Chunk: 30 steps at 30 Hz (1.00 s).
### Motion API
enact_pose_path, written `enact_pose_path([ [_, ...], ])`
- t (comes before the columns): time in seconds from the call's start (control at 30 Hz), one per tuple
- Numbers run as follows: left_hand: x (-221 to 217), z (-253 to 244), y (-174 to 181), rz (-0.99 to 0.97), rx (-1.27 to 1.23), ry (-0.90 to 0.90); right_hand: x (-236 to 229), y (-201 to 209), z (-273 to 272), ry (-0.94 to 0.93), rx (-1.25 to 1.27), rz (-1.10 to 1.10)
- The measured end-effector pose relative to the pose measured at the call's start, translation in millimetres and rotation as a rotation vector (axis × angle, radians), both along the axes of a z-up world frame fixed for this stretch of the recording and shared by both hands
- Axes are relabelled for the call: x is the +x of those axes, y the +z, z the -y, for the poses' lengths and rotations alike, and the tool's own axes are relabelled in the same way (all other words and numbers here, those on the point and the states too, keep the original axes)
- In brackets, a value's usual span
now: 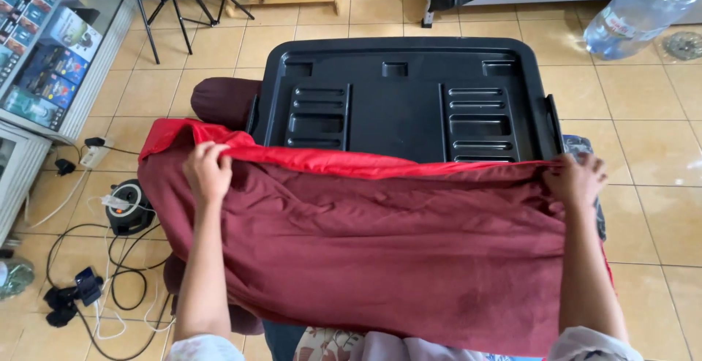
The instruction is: The person unrolls a red sleeping bag on top of a black plastic bin, spreads it out flat, and then folds it back up into a smaller rectangular shape.
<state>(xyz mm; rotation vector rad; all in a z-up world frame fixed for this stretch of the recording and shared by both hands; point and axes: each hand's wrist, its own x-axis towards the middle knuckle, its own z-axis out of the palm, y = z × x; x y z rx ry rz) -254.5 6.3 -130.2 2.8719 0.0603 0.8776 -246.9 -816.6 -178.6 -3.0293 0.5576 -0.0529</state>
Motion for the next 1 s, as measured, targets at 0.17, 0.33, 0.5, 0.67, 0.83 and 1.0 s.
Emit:
enact_pose_path([
  [0.17,-1,-27,50,0.152,-0.091,-0.271,-37,45,19,-0.069,0.808,0.387],
  [0.33,-52,-15,110,-0.101,-0.346,-0.044,-75,72,41,-0.095,1.173,0.435],
  [0.5,-135,-48,144,-0.199,-0.336,-0.084,-134,111,73,0.028,1.103,0.293],
  [0.67,-174,-40,151,-0.483,-0.375,0.115,-181,109,60,-0.046,0.936,0.121],
  [0.83,-155,-28,51,-0.448,0.129,0.189,-194,30,47,-0.089,0.511,-0.021],
  [1.0,-150,119,60,-0.136,-0.040,0.015,-180,46,-63,0.035,-0.135,0.419],
])
